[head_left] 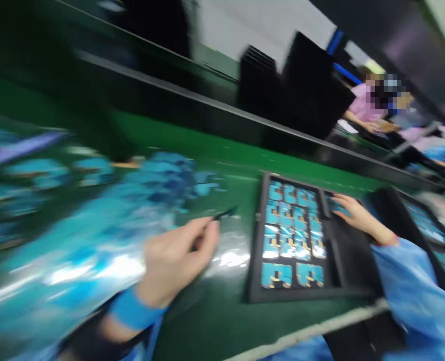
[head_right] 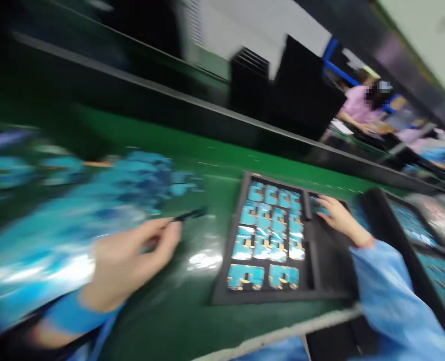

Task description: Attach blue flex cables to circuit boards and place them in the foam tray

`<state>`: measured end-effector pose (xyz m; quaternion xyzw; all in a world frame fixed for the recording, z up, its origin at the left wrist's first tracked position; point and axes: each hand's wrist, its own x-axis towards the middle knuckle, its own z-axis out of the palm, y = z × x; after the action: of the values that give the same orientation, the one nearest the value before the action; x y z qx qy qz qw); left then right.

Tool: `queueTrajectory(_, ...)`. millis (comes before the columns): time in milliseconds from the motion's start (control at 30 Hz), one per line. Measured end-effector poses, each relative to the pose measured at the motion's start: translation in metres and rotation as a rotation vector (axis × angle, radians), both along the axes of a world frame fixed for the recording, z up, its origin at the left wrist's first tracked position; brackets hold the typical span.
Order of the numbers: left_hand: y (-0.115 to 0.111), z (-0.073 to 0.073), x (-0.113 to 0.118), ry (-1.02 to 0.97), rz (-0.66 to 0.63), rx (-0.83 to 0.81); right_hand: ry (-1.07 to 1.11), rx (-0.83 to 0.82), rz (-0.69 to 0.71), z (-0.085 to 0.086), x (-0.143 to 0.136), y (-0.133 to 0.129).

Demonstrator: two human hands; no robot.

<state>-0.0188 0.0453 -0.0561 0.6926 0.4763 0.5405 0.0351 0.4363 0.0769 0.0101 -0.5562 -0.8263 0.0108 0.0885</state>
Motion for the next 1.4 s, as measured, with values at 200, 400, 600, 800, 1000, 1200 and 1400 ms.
queueTrajectory(200, 0.000, 0.000, 0.010, 0.269, 0.084, -0.103, 0.185, 0.023, 0.227, 0.028, -0.108, 0.064)
queueTrajectory(400, -0.004, -0.006, 0.006, 0.366, 0.065, -0.232, 0.168, -0.132, 0.706, 0.029, -0.355, 0.112)
queueTrajectory(600, -0.004, -0.007, 0.003, 0.465, 0.044, -0.351, -0.214, -0.199, 0.812, -0.006, -0.509, 0.149)
queueTrajectory(800, -0.008, 0.004, 0.002, 0.506, 0.030, -0.424, -0.281, -0.209, 0.770, -0.018, -0.535, 0.165)
queueTrajectory(1000, -0.005, 0.002, 0.002, 0.519, 0.079, -0.405, -0.155, -0.149, 0.830, 0.022, -0.519, 0.150)
queueTrajectory(1200, 0.000, -0.001, -0.001, 0.437, 0.171, -0.210, 0.561, -0.293, 0.575, 0.075, -0.393, 0.120)
queueTrajectory(1400, 0.006, 0.005, -0.006, 0.080, 0.154, -0.030, 0.927, -0.326, -0.290, 0.059, -0.166, 0.032)
